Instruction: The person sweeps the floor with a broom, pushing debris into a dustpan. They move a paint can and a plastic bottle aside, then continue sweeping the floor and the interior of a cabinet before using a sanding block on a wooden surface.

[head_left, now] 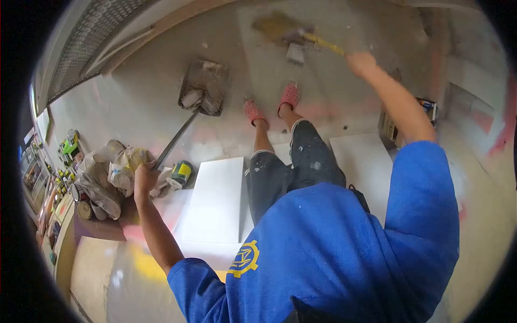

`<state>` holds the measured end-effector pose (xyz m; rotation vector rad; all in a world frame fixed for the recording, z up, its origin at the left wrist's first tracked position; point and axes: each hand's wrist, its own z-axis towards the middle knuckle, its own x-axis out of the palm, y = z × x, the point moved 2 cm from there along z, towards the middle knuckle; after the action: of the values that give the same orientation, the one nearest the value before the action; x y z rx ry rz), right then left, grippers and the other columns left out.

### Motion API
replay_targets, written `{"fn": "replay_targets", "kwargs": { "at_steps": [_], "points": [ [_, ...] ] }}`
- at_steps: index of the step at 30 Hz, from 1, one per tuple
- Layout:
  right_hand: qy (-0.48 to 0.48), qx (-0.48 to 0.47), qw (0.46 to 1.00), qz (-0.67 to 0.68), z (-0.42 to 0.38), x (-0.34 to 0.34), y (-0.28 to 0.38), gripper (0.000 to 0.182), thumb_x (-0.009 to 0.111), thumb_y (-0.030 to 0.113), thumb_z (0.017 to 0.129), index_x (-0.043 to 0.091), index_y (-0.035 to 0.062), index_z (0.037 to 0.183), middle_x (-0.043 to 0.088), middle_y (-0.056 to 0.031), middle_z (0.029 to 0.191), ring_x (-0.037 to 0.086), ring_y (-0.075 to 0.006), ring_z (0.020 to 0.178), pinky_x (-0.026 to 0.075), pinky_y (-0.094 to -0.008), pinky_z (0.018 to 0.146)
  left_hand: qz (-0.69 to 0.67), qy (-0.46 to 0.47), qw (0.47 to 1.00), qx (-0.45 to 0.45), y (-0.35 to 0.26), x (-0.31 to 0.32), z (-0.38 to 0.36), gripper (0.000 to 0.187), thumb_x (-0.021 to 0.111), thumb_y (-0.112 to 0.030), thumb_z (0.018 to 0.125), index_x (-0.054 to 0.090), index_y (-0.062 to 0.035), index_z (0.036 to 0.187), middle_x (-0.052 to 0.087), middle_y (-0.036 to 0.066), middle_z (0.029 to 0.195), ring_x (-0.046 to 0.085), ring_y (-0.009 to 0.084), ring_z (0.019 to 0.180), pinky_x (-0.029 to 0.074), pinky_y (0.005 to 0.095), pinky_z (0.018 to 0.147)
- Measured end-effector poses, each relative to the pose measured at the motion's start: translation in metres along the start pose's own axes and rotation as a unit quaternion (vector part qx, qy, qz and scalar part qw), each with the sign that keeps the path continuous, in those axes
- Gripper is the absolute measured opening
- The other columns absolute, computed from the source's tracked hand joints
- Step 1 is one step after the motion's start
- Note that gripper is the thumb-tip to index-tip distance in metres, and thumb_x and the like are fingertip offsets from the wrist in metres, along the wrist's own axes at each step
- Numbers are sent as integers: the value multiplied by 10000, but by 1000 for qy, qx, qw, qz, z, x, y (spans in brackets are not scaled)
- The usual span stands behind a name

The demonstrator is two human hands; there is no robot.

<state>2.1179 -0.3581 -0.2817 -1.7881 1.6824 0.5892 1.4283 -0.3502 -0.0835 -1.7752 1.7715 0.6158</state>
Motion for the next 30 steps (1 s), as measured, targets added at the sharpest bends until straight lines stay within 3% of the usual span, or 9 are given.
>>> {"fn": "replay_targets", "kwargs": {
  "at_steps": [1, 3, 5, 10, 17, 20, 24, 28, 30],
  "points": [
    [65, -41, 996, -44, -27, 4, -10, 302, 442, 156, 853, 572, 82, 1115, 614, -153, 1010, 607, -332, 897, 487, -444, 739, 16, 11, 1000, 22, -9, -2, 7, 241, 631, -98, 643, 645, -38, 876, 598, 222, 772, 599, 370, 755, 469, 406, 647],
    [100, 48, 990, 84, -85, -18, -34, 404, 456, 134, 838, 483, 162, 1240, 607, -158, 1012, 592, -339, 916, 476, -437, 768, 29, 26, 999, 7, -38, -11, 21, 180, 608, -87, 624, 617, -20, 791, 580, 232, 748, 579, 392, 739, 462, 425, 642],
    [77, 57, 986, 137, -139, -4, -61, 507, 478, 127, 825, 390, 231, 1314, 595, -174, 1016, 570, -343, 951, 458, -435, 799, 11, 26, 999, 35, -63, -18, 31, 173, 596, -88, 619, 605, -10, 773, 575, 236, 751, 575, 395, 746, 459, 430, 639],
    [-17, 130, 912, 389, -243, 91, -113, 602, 556, 133, 783, 346, 203, 1343, 558, -214, 1095, 534, -366, 1019, 424, -405, 872, 150, 28, 983, 106, -156, -43, 58, 174, 540, -54, 626, 616, -9, 776, 585, 235, 796, 573, 398, 787, 468, 440, 688],
    [13, 337, 854, 396, -232, 165, -127, 375, 511, 146, 786, 507, 42, 1146, 581, -218, 1046, 561, -374, 968, 448, -425, 812, 286, 51, 941, 173, -294, -68, 83, 206, 492, -1, 658, 634, -1, 806, 598, 230, 874, 577, 399, 833, 468, 449, 750],
    [28, 361, 824, 437, -186, 171, -112, 281, 496, 102, 754, 578, 4, 1005, 607, -210, 981, 582, -366, 926, 459, -426, 774, 360, 30, 915, 178, -361, -62, 86, 203, 506, 0, 676, 636, 15, 831, 606, 223, 888, 585, 392, 851, 471, 452, 756],
    [71, 220, 879, 417, -160, 128, -38, 222, 505, 117, 742, 638, 16, 889, 623, -196, 941, 611, -335, 878, 481, -421, 739, 411, 39, 888, 200, -418, -51, 92, 205, 540, -15, 669, 644, 10, 844, 609, 228, 901, 589, 383, 876, 484, 423, 771],
    [14, 102, 914, 393, -167, 98, 63, 241, 529, 108, 714, 635, -5, 898, 631, -210, 853, 623, -346, 838, 493, -427, 722, 408, 55, 885, 219, -427, -44, 100, 218, 527, -19, 654, 647, 18, 833, 610, 230, 894, 585, 389, 883, 484, 419, 775],
    [21, 154, 877, 454, -173, 79, 108, 250, 537, 115, 703, 630, -19, 894, 624, -228, 851, 615, -355, 848, 488, -429, 728, 383, 35, 890, 243, -409, -39, 106, 224, 516, -17, 647, 645, 26, 826, 610, 232, 883, 580, 401, 872, 481, 424, 767]
  ]
}}
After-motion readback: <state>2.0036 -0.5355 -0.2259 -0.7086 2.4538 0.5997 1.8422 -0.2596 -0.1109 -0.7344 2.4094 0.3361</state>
